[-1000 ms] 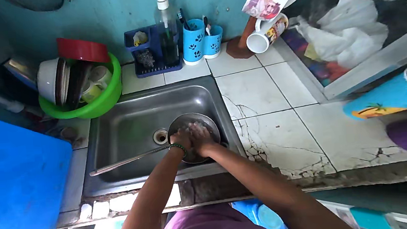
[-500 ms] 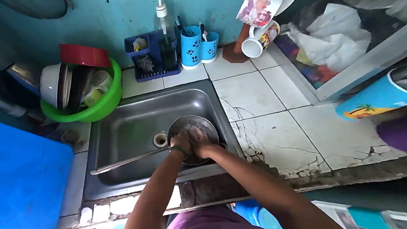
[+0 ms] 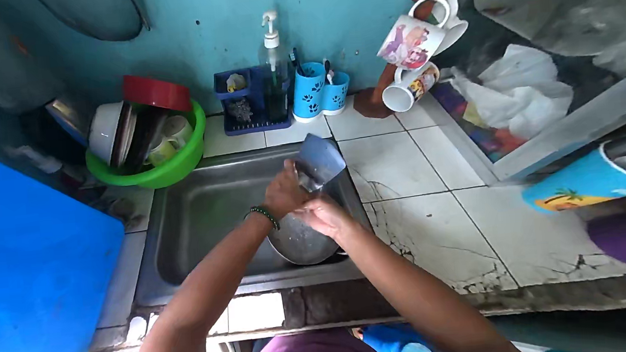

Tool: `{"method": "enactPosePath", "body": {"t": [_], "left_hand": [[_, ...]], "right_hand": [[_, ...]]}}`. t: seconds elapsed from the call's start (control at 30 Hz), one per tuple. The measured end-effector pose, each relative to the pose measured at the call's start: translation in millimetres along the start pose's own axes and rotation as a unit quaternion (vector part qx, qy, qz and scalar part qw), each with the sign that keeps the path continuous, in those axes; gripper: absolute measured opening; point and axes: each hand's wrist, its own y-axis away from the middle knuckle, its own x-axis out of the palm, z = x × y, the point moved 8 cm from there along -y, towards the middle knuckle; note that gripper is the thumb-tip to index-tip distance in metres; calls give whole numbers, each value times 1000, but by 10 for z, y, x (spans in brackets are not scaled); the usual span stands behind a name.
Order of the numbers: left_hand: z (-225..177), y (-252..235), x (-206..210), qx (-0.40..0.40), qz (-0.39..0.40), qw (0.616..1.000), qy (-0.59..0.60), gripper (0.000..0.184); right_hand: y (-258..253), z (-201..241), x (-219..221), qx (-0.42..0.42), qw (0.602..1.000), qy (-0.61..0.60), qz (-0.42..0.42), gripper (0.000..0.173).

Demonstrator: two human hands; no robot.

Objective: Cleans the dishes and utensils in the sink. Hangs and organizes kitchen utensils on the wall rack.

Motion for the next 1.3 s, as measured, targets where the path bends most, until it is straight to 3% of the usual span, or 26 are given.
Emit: {"method": "enactPosePath", "body": {"t": [0.17,0.3,0.43,0.53,0.6,0.67,0.8,0.87,0.9,0.93,0.97,1.03,1.1,1.13,1.2,1.3], "left_hand": [[-542,-49,-735,121,-102,985,74,71],[-865,81,-1237,191,-153,960,136,71],[-1047,236,-1462,160,-89,973,142,52],[-1082,340,-1505,127,-58,989,46,28],[-1072,388,-1519,104,-51,991,60,19],[-1010,418,-1518,101,-52,988,106,18],[-636,361,-1351,117,-57,978,164,24],[-356,291,-1135,103,-38,979,170,23],[-228,272,-1023,95,-27,980,173,24],[-125,285,-934,89,-16,981,173,24],[-33,320,-862,86,-9,982,171,24],[112,350,-784,80,0,981,177,22],[173,368,-804,68,0,977,201,21],[198,350,-806,66,2,973,223,20],[204,318,-799,70,5,961,267,22],[106,307,-765,67,36,952,298,42]], "right_hand": [[-1,460,609,-63,994,-13,90,27],[-8,691,925,-148,952,165,210,20],[-136,895,964,-233,895,301,234,23],[-91,1095,960,-266,895,291,209,19],[-20,1079,909,-273,884,318,206,18],[-82,797,712,-236,852,421,201,22],[-396,-242,-124,28,731,666,147,39],[-420,-523,-412,95,682,718,105,48],[-395,-590,-506,117,675,724,76,50],[-372,-635,-576,138,691,708,46,49],[-362,-677,-654,156,734,661,8,46],[-387,-726,-735,170,863,473,-57,34],[-302,-472,-392,183,951,247,-17,35],[-200,-188,-114,161,966,201,14,35],[25,477,434,59,965,242,83,36],[251,1220,992,-126,910,368,147,30]]}}
